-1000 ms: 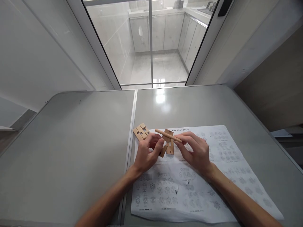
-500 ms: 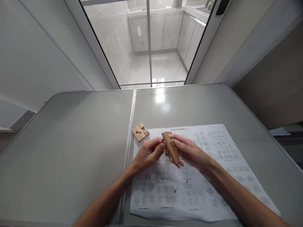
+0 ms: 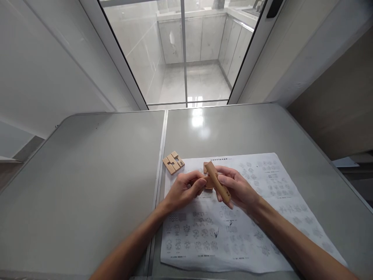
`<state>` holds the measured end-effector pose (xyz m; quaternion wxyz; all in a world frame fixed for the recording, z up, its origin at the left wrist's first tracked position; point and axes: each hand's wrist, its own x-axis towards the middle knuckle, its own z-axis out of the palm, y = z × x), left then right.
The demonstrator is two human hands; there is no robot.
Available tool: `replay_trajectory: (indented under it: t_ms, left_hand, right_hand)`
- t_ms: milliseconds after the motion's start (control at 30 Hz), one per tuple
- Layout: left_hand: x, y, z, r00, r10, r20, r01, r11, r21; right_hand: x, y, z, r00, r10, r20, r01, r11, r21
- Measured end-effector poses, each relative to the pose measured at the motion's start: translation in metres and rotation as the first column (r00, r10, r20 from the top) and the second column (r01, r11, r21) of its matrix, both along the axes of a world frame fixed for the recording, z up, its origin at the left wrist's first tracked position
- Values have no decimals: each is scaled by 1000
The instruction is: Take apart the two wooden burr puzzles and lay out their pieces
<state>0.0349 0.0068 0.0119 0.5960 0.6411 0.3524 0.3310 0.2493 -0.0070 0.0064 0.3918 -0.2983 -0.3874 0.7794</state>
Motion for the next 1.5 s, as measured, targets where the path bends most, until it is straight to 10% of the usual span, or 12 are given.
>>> replay_trajectory:
  t_ms: [567, 1200, 1500]
  left_hand:
    - [0, -2, 5, 997, -36, 71, 33, 998, 44]
    - [13, -17, 8, 993, 20, 119, -52, 959, 279]
    - [7, -12, -1, 966, 256, 29, -257, 953, 162]
  right_hand:
    - [2, -2, -18, 991, -70, -110, 69, 998, -12]
    - [1, -4, -28, 985, 120, -126, -110, 990, 85]
    - [24, 11, -9, 915, -395, -81, 401, 913, 77]
